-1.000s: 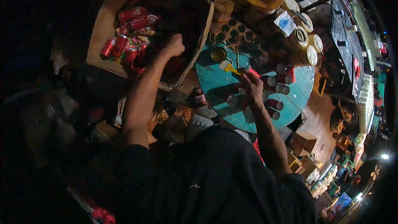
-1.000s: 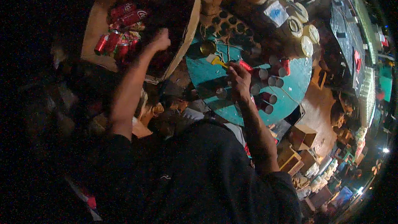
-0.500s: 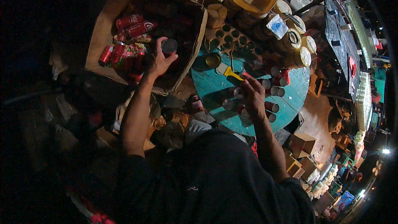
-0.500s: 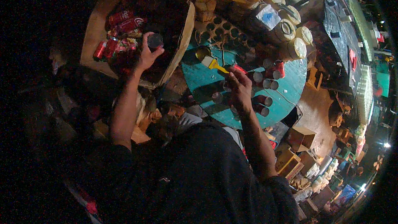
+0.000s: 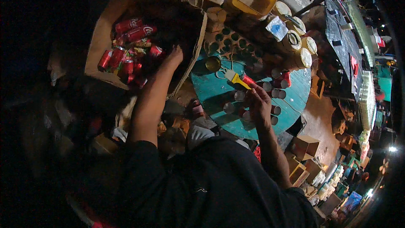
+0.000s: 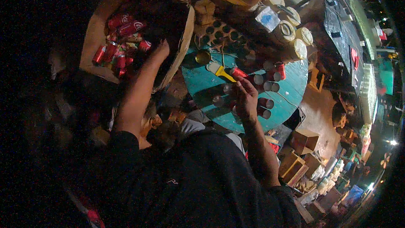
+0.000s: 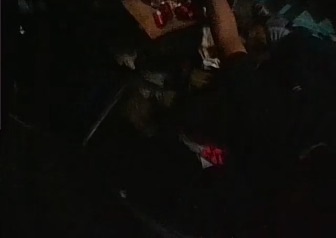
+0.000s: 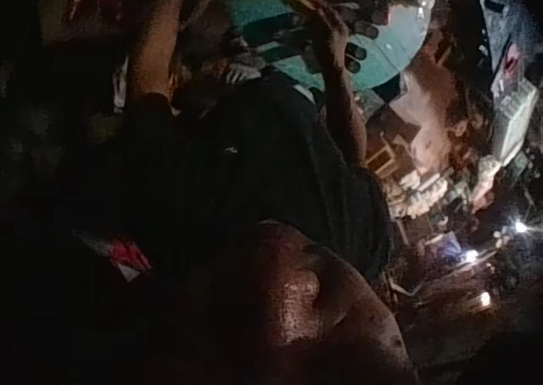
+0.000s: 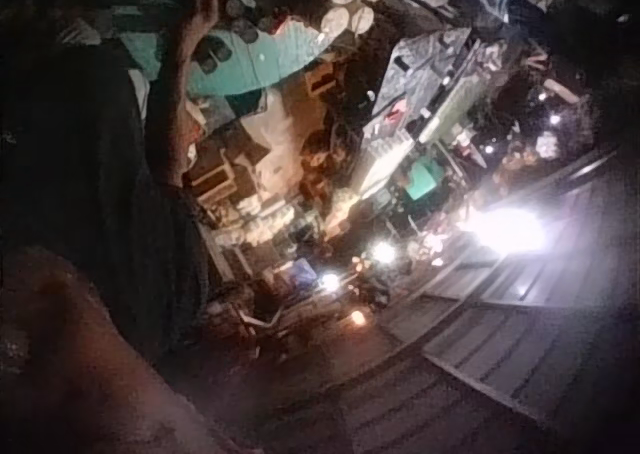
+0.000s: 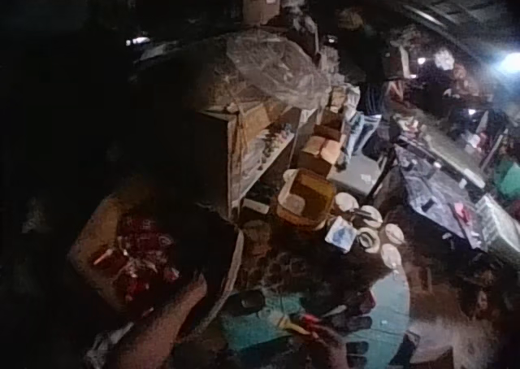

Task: The person repeatedly picks red cylindrical firecrackers from a cardboard box, applies a substance to them with a yellow brush, and places them on a green table. The person also handles thin sticks, possibly for fuses, and arranges the firecrackers on the table.

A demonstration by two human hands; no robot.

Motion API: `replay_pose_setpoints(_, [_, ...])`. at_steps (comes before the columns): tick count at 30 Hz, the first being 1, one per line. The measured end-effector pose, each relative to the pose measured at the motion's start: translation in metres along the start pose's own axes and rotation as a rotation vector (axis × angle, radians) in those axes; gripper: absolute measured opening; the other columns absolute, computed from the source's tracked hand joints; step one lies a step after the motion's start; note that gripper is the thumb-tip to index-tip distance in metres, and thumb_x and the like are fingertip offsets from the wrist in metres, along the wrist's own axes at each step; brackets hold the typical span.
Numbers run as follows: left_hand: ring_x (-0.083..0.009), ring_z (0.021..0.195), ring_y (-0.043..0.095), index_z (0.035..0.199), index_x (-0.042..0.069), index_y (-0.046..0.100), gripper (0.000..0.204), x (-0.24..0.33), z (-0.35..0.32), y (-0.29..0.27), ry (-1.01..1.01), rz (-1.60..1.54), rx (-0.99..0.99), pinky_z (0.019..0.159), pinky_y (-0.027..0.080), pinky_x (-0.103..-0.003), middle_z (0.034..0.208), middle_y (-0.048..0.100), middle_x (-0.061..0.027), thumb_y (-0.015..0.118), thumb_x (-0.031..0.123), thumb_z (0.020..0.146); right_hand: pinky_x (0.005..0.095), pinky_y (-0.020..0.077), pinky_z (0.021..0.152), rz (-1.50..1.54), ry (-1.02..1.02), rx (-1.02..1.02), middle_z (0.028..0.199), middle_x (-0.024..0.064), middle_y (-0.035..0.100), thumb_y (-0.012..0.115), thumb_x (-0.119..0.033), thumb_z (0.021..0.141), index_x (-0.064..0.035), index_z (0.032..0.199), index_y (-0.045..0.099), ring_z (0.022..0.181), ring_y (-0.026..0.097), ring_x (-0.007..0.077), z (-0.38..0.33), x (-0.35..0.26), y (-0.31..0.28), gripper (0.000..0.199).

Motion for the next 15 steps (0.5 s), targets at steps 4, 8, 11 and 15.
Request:
replay_pose_setpoints(4, [-0.0362, 0.114, 0.055, 0.134, 0.006, 0.047, 0.054, -0.013, 0.002, 0.000, -0.029, -0.034, 0.198, 0.093, 0.047, -0.046, 0.123, 0.057, -0.0191, 0.061, 0.018, 0.083, 0.0233, 0.0478, 0.064, 0.075, -0.026, 0.005, 0.089, 0.0025, 0.062, 0.058, -0.013, 0.098, 0.0006, 0.121, 0.060, 0.073, 0.058, 0.0104, -0.006, 0.002, -0.013, 0.026])
replay_pose_setpoints(8, [-0.0339, 0.108, 0.059, 0.131, 0.007, 0.051, 0.049, -0.039, -0.034, -0.042, 0.049, -0.625, 0.726, 0.088, 0.050, -0.045, 0.118, 0.062, -0.0170, 0.057, 0.020, 0.084, 0.0235, 0.0464, 0.059, 0.207, 0.016, -0.015, 0.085, 0.0020, 0.061, 0.057, -0.014, 0.098, -0.0003, 0.123, 0.058, 0.069, 0.056, 0.0102, -0.009, -0.002, -0.012, 0.028])
replay_pose_setpoints(11, [-0.0245, 0.093, 0.060, 0.127, 0.008, 0.056, 0.047, -0.033, -0.084, -0.061, -0.128, -1.960, 0.311, 0.070, 0.049, -0.036, 0.115, 0.063, -0.0121, 0.057, 0.028, 0.085, 0.0253, 0.0467, 0.058, 0.303, -0.022, 0.036, 0.083, 0.0024, 0.061, 0.057, -0.015, 0.099, -0.0007, 0.124, 0.057, 0.069, 0.056, 0.0108, -0.018, -0.012, -0.021, 0.029])
replay_pose_setpoints(15, [-0.0201, 0.088, 0.057, 0.122, 0.008, 0.058, 0.044, 0.048, -0.137, -0.089, 0.142, -2.466, 0.127, 0.064, 0.046, -0.034, 0.114, 0.064, -0.0098, 0.054, 0.036, 0.088, 0.0271, 0.0488, 0.062, 0.224, -0.117, -0.093, 0.084, 0.0034, 0.062, 0.056, -0.020, 0.100, 0.0004, 0.120, 0.059, 0.069, 0.058, 0.0110, -0.039, -0.051, 0.013, 0.029])
Point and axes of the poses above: each hand's wrist, its own z-axis towards the middle knuckle, its own y-axis out of the palm, x = y × z, the point moved 8 cm from there along z, towards the middle knuckle
